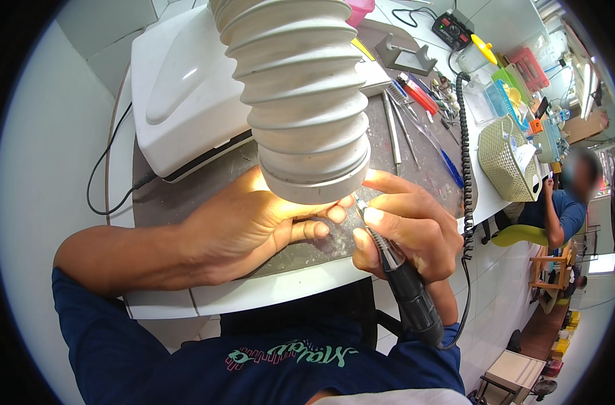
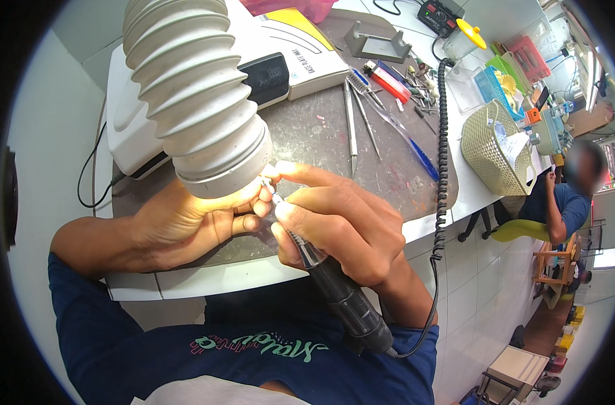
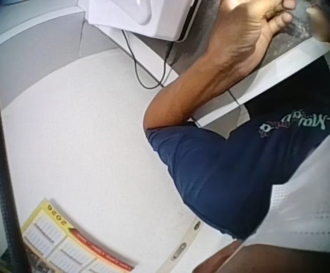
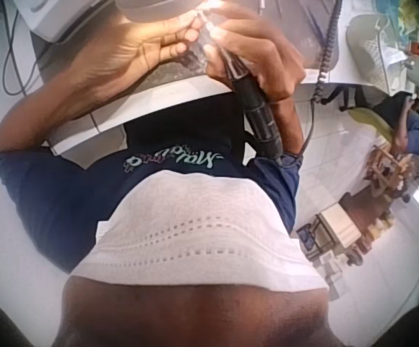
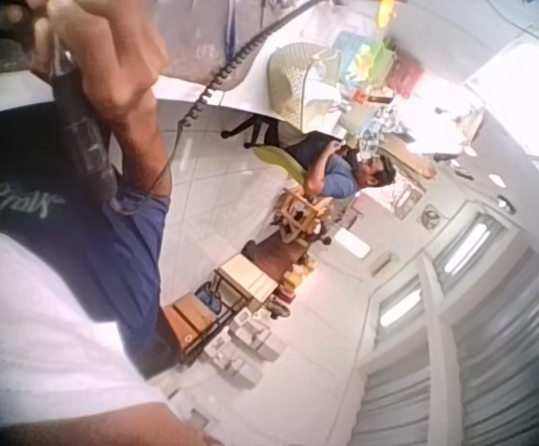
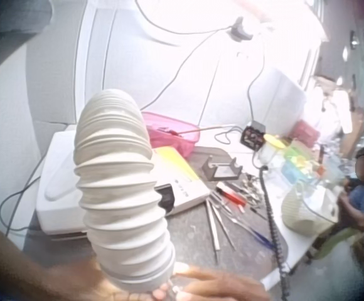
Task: The person uses a rotary polishing tool to work on a small, dark object held in their left hand. They rotate the object frequently to treat different surfaces under a magnifying lamp. The person briefly pauses to adjust the tool's bit before resuming the polishing process.
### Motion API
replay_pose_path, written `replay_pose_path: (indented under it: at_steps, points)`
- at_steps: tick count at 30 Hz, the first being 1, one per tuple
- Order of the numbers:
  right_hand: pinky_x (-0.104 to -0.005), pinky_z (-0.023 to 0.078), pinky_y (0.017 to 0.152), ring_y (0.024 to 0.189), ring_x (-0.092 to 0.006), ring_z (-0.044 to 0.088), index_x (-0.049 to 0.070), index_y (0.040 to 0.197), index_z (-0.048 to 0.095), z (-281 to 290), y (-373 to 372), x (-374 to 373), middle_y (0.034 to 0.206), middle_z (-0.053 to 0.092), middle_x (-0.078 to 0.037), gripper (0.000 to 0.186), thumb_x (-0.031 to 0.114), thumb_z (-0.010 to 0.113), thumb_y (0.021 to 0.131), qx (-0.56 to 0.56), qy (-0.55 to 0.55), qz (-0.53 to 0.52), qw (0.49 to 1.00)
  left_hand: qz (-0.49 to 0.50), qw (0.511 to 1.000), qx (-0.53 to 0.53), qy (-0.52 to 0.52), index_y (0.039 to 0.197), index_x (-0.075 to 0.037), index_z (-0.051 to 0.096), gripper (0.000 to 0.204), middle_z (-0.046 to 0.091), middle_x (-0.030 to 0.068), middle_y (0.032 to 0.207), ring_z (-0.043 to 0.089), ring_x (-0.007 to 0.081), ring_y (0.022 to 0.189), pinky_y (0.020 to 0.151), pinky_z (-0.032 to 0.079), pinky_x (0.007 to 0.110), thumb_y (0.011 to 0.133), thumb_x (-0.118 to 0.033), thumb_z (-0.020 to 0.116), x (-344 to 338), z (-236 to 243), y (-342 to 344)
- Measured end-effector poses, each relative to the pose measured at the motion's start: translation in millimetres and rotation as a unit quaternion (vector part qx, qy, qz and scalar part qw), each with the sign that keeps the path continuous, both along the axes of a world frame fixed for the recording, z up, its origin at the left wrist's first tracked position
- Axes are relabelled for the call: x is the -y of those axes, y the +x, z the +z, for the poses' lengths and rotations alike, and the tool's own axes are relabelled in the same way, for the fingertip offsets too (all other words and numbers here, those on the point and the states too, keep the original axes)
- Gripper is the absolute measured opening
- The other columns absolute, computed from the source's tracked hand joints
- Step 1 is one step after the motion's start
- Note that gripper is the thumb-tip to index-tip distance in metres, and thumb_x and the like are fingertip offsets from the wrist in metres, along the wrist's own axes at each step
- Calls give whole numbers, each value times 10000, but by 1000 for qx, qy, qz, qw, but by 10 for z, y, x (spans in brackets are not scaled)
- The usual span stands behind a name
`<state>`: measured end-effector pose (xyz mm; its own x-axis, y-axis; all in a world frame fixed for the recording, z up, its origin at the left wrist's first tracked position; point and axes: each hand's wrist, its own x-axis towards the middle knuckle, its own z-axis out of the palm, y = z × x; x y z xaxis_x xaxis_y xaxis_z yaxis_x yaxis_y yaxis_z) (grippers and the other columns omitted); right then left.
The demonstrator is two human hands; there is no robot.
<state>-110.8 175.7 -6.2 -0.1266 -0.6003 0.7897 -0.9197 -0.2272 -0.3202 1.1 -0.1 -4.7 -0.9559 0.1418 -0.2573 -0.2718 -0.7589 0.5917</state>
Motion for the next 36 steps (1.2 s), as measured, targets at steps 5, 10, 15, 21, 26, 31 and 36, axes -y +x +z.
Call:
replay_pose_path:
  at_steps: [5, 10, 15, 21, 26, 31, 36]
  points:
    - [-370, 598, 666, 852, -335, 702, 3, 898, 606, -22, -1, -1, 751, 628, -116, 241, 17, 758, 712, 16, -19, -22, 999, 3, 1000, 2, -3, 1157, -22, 530, 248, 576, 68, 1043, 562, 138, 960, 766, 502, 274, 921, -62, 596, -1, -14, 4]
    - [-351, 592, 643, 820, -321, 708, 11, 862, 594, -41, -7, 1, 725, 626, -113, 231, 12, 746, 688, 46, -32, -16, 998, 45, 998, 20, -30, 1189, -34, 502, 318, 568, 75, 1103, 557, 160, 1011, 808, 494, 304, 894, -31, 622, -17, 5, 22]
    - [-343, 590, 630, 813, -316, 710, 14, 854, 591, -37, -5, 4, 721, 624, -112, 230, 7, 743, 681, 34, -24, -11, 999, 42, 998, 19, -48, 1203, -33, 495, 362, 563, 79, 1132, 552, 165, 1045, 826, 493, 318, 871, 5, 636, -10, -13, 20]
    - [-343, 590, 632, 823, -319, 709, 8, 834, 588, -36, -8, 1, 719, 621, -111, 219, 8, 745, 681, 33, -19, -15, 999, 53, 998, 0, -26, 1191, -23, 504, 353, 569, 74, 1096, 553, 168, 1049, 883, 498, 298, 865, 22, 634, -21, -10, 21]
    - [-345, 590, 640, 835, -327, 707, -1, 832, 587, -22, -9, 21, 726, 622, -120, 215, 0, 746, 688, 32, -11, -5, 999, 53, 998, -3, -15, 1158, -2, 528, 319, 574, 78, 1075, 563, 162, 1030, 876, 509, 290, 861, 18, 643, -17, -6, 21]
    - [-379, 599, 656, 759, -321, 701, -11, 852, 559, -21, -25, 21, 698, 623, -144, 212, 63, 720, 737, -3, -4, -19, 1000, 49, 998, -19, -32, 1136, 6, 552, 300, 597, 71, 1050, 579, 137, 983, 848, 507, 276, 856, 2, 659, -29, 1, 17]
    - [-393, 601, 676, 772, -327, 698, -2, 869, 555, -45, -26, -7, 721, 626, -142, 226, 76, 729, 746, 18, -17, -10, 1000, 66, 990, -22, -126, 1078, 1, 602, 250, 648, 45, 966, 593, 87, 901, 818, 489, 241, 840, -7, 679, -65, 3, 22]
